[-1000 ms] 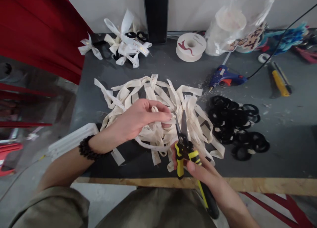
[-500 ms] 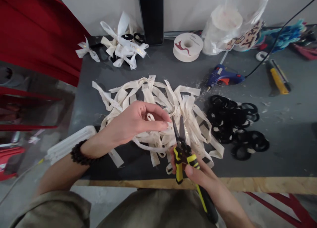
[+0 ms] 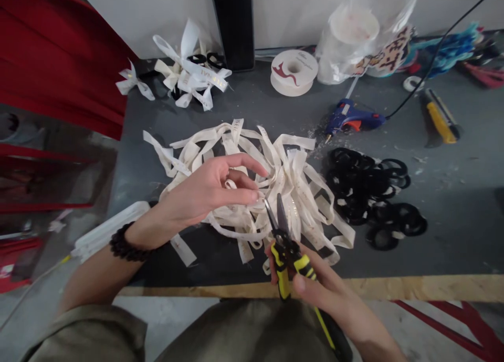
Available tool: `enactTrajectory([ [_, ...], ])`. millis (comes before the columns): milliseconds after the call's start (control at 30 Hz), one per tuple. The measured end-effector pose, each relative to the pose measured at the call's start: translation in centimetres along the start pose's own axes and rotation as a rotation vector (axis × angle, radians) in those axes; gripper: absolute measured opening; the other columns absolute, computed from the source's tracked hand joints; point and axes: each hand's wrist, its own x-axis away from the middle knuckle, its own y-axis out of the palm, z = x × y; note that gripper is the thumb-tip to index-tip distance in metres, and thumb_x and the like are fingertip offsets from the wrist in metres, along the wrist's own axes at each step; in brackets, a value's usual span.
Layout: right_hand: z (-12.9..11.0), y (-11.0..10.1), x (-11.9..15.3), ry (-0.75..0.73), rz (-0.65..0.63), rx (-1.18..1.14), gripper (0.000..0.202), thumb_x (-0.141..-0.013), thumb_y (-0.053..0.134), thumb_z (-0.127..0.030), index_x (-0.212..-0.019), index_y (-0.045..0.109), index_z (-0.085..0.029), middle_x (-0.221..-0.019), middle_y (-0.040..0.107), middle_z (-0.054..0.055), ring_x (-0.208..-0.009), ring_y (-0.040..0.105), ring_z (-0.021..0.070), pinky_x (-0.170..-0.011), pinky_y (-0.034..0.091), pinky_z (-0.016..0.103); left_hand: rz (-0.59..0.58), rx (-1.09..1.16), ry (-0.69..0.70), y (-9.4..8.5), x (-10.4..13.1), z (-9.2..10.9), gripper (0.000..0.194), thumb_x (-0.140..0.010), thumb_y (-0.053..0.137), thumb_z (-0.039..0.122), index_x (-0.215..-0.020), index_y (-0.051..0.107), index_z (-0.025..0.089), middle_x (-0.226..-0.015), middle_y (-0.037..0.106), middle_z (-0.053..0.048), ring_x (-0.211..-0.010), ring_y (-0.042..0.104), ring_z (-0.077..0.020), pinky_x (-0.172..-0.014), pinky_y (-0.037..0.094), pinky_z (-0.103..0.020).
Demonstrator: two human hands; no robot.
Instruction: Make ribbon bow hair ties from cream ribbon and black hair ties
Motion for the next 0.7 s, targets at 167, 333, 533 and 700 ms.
enactTrajectory([
  [167,1.3,-0.4,-1.1,-0.042,-0.076,-0.005,0.081,-0.086,0.087,-0.068,-0.154,0.063,-0.031,-0.150,0.070,0.012,-0.135,0.066,0.0360,-0.120,0.047,0.056,0.000,-0.071,-0.011,0.5,0.2,-0.1,0.035,-0.090,0.088,0.026,-0.122,0.073,0.024,-0.086,0.082,0.001,-0.073,0.070,-0.0088,-0.064,0.047,-0.016],
  [333,2.7,-1.2,-1.7,-0.091,-0.061,0.073,0.083,-0.091,0.081,-0.069,-0.161,0.058,-0.030,-0.151,0.069,0.014,-0.140,0.063,0.0373,-0.126,0.042,0.061,0.003,-0.096,0.004,0.8,0.2,-0.3,0.037,-0.090,0.089,0.026,-0.124,0.073,0.026,-0.086,0.081,0.002,-0.073,0.068,-0.0081,-0.063,0.045,-0.016],
  [533,2.6,-1.1,-1.6,-0.093,-0.002,0.180,0.090,-0.090,0.080,-0.071,-0.163,0.055,-0.027,-0.146,0.071,0.014,-0.140,0.064,0.0371,-0.130,0.040,0.061,0.003,-0.083,-0.028,0.6,0.2,-0.4,0.046,-0.087,0.093,0.033,-0.128,0.073,0.031,-0.090,0.082,0.002,-0.075,0.069,-0.0096,-0.064,0.046,-0.018],
  [700,2.4,-1.2,-1.7,-0.106,-0.035,0.210,0.086,-0.091,0.081,-0.069,-0.163,0.055,-0.028,-0.155,0.068,0.014,-0.141,0.064,0.0369,-0.129,0.042,0.060,0.016,-0.074,-0.039,0.4,0.2,0.0,0.047,-0.087,0.095,0.038,-0.127,0.073,0.029,-0.085,0.081,0.003,-0.073,0.069,-0.0080,-0.065,0.046,-0.016],
])
